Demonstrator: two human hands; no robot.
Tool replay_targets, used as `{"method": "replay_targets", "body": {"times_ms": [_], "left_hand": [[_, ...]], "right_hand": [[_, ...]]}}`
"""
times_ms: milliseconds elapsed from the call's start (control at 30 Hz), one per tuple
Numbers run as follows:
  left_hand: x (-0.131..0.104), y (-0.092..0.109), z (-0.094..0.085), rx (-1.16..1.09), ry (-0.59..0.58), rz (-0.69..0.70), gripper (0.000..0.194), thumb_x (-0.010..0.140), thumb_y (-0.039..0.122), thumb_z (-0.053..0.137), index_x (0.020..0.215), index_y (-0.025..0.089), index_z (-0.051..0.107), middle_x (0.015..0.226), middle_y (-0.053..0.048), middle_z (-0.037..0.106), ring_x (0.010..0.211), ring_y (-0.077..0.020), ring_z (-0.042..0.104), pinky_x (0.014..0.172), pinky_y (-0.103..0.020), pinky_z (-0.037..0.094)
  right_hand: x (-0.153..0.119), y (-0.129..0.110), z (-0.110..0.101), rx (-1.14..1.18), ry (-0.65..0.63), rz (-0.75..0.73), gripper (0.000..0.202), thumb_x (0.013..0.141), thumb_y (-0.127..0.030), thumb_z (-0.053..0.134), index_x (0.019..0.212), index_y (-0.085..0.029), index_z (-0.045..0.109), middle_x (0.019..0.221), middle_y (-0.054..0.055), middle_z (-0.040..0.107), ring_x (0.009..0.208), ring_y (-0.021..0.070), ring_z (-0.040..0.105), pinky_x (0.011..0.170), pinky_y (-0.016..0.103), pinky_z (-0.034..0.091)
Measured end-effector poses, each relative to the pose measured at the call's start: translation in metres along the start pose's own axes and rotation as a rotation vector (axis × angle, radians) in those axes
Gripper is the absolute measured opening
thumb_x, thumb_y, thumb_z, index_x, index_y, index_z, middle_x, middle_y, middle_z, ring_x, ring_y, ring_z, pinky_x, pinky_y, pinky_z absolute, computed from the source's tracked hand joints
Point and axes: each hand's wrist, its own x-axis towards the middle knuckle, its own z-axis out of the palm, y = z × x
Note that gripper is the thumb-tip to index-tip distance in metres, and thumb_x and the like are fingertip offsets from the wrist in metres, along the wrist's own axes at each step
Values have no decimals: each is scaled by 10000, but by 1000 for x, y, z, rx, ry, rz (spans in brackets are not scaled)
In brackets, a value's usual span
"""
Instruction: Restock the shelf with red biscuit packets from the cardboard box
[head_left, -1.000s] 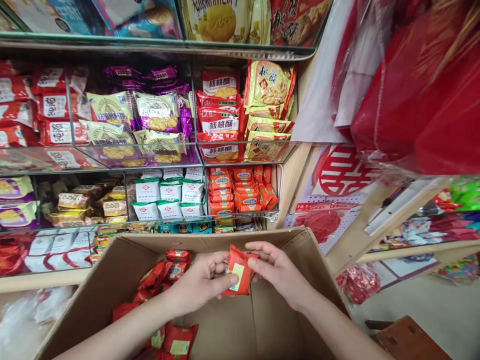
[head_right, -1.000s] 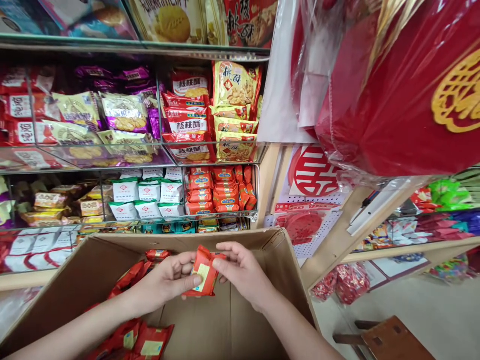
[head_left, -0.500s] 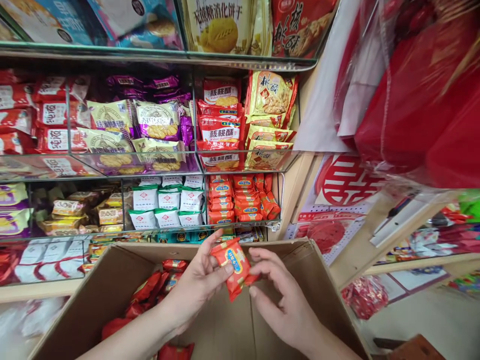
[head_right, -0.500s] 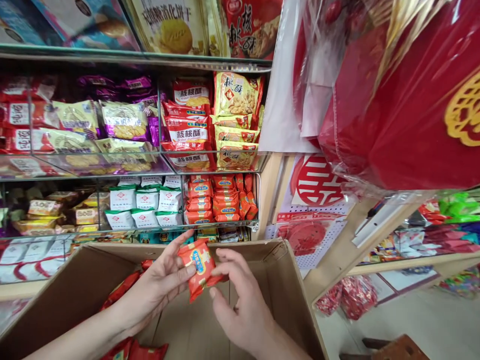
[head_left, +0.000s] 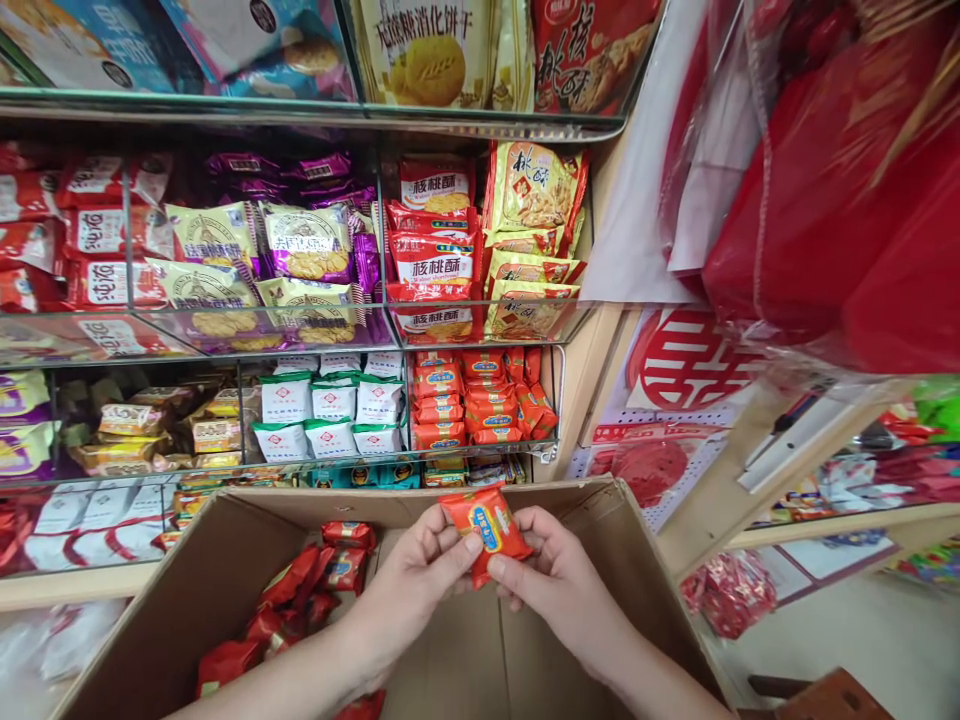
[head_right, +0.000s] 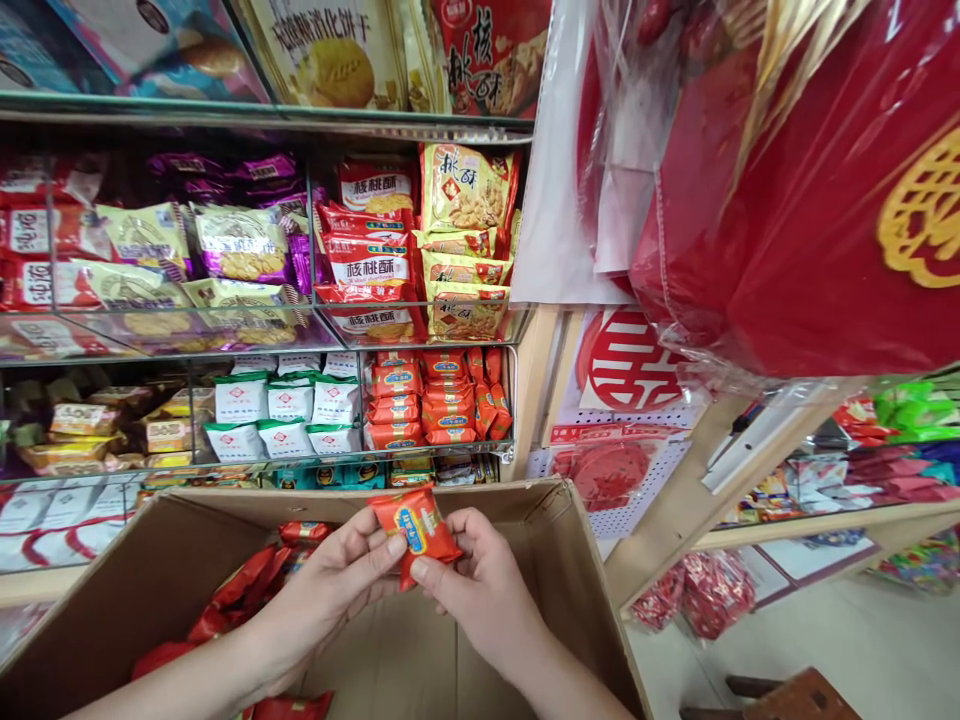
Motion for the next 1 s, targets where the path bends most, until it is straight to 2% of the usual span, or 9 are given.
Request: {"method": "replay_targets", "body": {"times_ms": [100, 233, 333, 433, 533, 600, 700, 867, 1000], "left_hand": [[-1, 0, -6, 179, 13, 110, 294, 807, 329, 562, 1057, 178, 526, 941, -64, 637, 800, -162, 574, 731, -277, 462], [6, 11, -24, 682, 169, 366, 313, 816, 302, 544, 1114, 208, 535, 887, -42, 635, 782, -178, 568, 732, -271, 449], [25, 35, -35, 1023, 256, 596, 352, 824, 271, 520, 1168, 198, 520, 1045, -72, 604, 948, -218, 548, 858, -300, 409], [59, 65, -38, 1329, 304, 728, 347, 851, 236, 438, 1175, 130, 502, 977, -98, 593, 911, -219, 551, 825, -331, 436], [98, 88, -38, 1609, 376, 693, 354, 841, 160, 416, 1182, 96, 488, 994, -117, 584, 958, -216, 542, 852, -328, 434], [121, 94, -36, 1662, 383, 668, 334, 830, 151, 437, 1152, 110, 514, 1041, -120, 592, 1009, -225, 534, 885, -328, 417], [148, 96, -31, 1706, 383, 616, 275, 836, 172, 441, 1080, 126, 559, 1001, -114, 636, 972, -232, 575, 855, -321, 436], [175, 94, -19, 1787, 388, 548, 268, 859, 225, 406, 1049, 145, 576, 1079, -116, 630, 1016, -239, 573, 848, -301, 436], [182, 94, -18, 1870, 405, 491, 327, 860, 236, 384, 1140, 164, 539, 1103, -126, 618, 1040, -263, 557, 890, -347, 403]], "right_hand": [[0, 3, -1, -152, -4, -85, 230, 729, -299, 621, 866, -188, 474, 837, 15, 574, 705, 122, 529, 610, 247, 436], [1, 2, -4, -371, 74, -60, 186, 739, -276, 559, 888, -174, 517, 841, 33, 559, 684, 133, 520, 588, 253, 425], [1, -1, -4, -425, 77, -42, 133, 730, -257, 531, 823, -161, 539, 776, 26, 542, 669, 135, 521, 562, 241, 410], [-1, -3, -2, -488, 41, -66, 69, 717, -200, 520, 759, -159, 554, 747, 13, 534, 670, 125, 525, 575, 227, 400], [-3, -2, 2, -566, 8, -73, 51, 709, -159, 513, 716, -159, 564, 716, 1, 533, 650, 111, 521, 553, 206, 379], [-5, 0, 3, -604, -10, -72, 51, 703, -147, 520, 705, -157, 570, 714, -1, 538, 636, 103, 521, 531, 192, 365], [-7, 5, 4, -639, -35, -103, 54, 699, -140, 530, 701, -159, 580, 718, -5, 549, 625, 90, 525, 526, 180, 358], [-9, 9, 3, -691, -74, -133, 52, 700, -141, 544, 716, -171, 584, 726, -15, 551, 632, 81, 522, 552, 177, 359], [-12, 8, 1, -730, -107, -142, 42, 712, -160, 546, 730, -184, 575, 758, -16, 558, 660, 85, 530, 613, 189, 376]]}}
